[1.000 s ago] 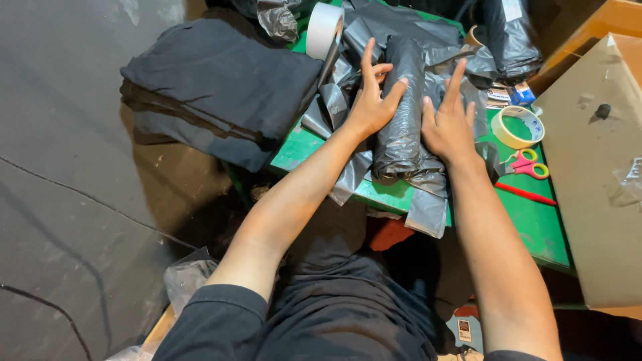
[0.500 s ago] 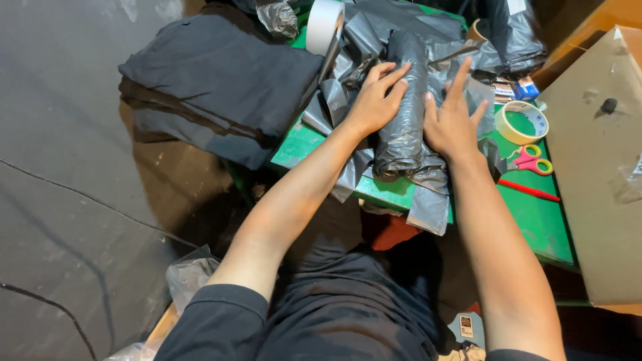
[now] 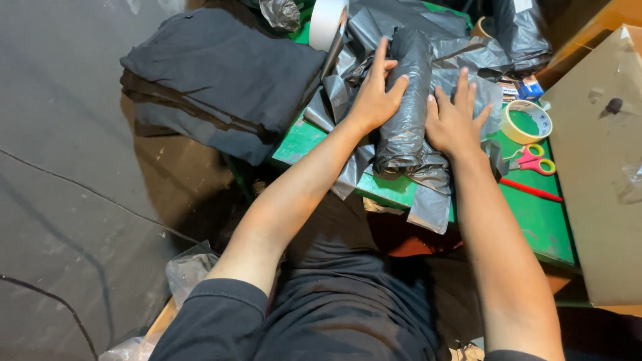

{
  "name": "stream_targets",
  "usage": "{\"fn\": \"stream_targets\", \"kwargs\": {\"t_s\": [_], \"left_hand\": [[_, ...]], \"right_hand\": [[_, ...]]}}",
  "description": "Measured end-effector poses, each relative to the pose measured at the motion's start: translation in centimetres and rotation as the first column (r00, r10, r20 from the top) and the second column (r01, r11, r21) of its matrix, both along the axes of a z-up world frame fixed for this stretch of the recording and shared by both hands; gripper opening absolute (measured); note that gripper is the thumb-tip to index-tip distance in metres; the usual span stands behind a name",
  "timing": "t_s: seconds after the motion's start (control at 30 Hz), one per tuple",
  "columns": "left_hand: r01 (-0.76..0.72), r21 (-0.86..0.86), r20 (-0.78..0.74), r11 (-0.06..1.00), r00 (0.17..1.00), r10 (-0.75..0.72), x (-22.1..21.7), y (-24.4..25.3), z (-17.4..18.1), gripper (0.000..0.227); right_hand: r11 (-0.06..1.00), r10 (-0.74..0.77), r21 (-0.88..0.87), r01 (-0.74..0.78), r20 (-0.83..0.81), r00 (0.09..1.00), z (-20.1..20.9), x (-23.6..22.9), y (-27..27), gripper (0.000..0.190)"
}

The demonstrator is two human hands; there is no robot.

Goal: Packing t-shirts into plastic mailers and bags for shipping

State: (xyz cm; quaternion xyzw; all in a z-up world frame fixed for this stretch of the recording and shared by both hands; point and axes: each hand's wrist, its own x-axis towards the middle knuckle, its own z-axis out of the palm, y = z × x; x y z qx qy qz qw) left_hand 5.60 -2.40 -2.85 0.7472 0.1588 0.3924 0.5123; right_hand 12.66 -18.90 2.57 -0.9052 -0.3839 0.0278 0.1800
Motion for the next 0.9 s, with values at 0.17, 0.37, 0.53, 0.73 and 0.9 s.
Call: {"fn": "stream_targets", "kwargs": {"t_s": [0.17, 0.37, 0.53, 0.73, 0.9], "left_hand": [[0.025, -0.038, 0.042, 0.999, 0.999, -0.023, -0.3, -0.3, 0.5, 0.08], [-0.01, 0.059, 0.021, 0.998, 1.0, 0.009, 0.5, 0.3, -0.3, 0.04], [-0.034, 0.066, 0.009, 0.997, 0.999, 0.033, 0.6, 0.4, -0.4, 0.041], [-0.05, 0.076, 0.045, 0.996, 0.998, 0.047, 1.1, 0.6, -0.7, 0.038], [-0.034, 0.044, 0.024, 0.998, 0.999, 0.033, 0.5, 0.3, -0.1, 0.04]], "right_hand": [[0.978, 0.068, 0.185, -0.096, 0.152, 0.986, -1.7, 0.8, -0.6, 0.066], [0.978, 0.076, 0.197, -0.073, -0.012, 0.997, 0.1, -0.3, -0.3, 0.078], [0.999, 0.021, 0.026, -0.021, 0.014, 1.0, -0.1, -0.1, -0.2, 0.056], [0.995, 0.049, 0.094, -0.046, -0.032, 0.998, 0.0, 0.0, -0.3, 0.074], [0.995, 0.041, 0.085, -0.047, 0.075, 0.996, -0.9, 0.6, -0.2, 0.06]]}}
